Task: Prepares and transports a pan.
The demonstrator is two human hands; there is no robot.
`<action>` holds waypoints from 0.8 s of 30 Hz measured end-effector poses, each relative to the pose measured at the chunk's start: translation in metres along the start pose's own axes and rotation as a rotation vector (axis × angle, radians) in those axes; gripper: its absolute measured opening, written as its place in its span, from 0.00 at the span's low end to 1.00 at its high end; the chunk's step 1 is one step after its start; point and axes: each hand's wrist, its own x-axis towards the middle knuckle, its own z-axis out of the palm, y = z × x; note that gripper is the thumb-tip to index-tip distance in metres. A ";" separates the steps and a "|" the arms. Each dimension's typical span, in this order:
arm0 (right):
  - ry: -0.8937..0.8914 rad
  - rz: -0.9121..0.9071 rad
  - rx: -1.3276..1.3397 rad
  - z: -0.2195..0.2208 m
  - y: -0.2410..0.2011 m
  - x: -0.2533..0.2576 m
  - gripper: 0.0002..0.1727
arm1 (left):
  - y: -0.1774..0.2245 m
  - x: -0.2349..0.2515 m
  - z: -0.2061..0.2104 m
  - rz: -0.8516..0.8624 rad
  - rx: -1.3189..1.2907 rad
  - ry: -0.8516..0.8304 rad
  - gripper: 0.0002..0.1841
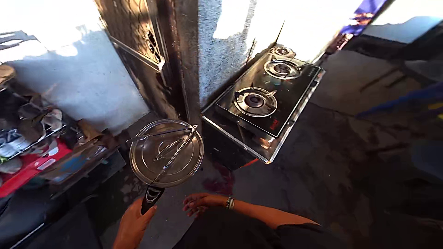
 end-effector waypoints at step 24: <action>0.664 -0.345 0.185 -0.120 0.057 -0.181 0.21 | 0.295 0.200 0.103 0.436 -0.093 -0.480 0.06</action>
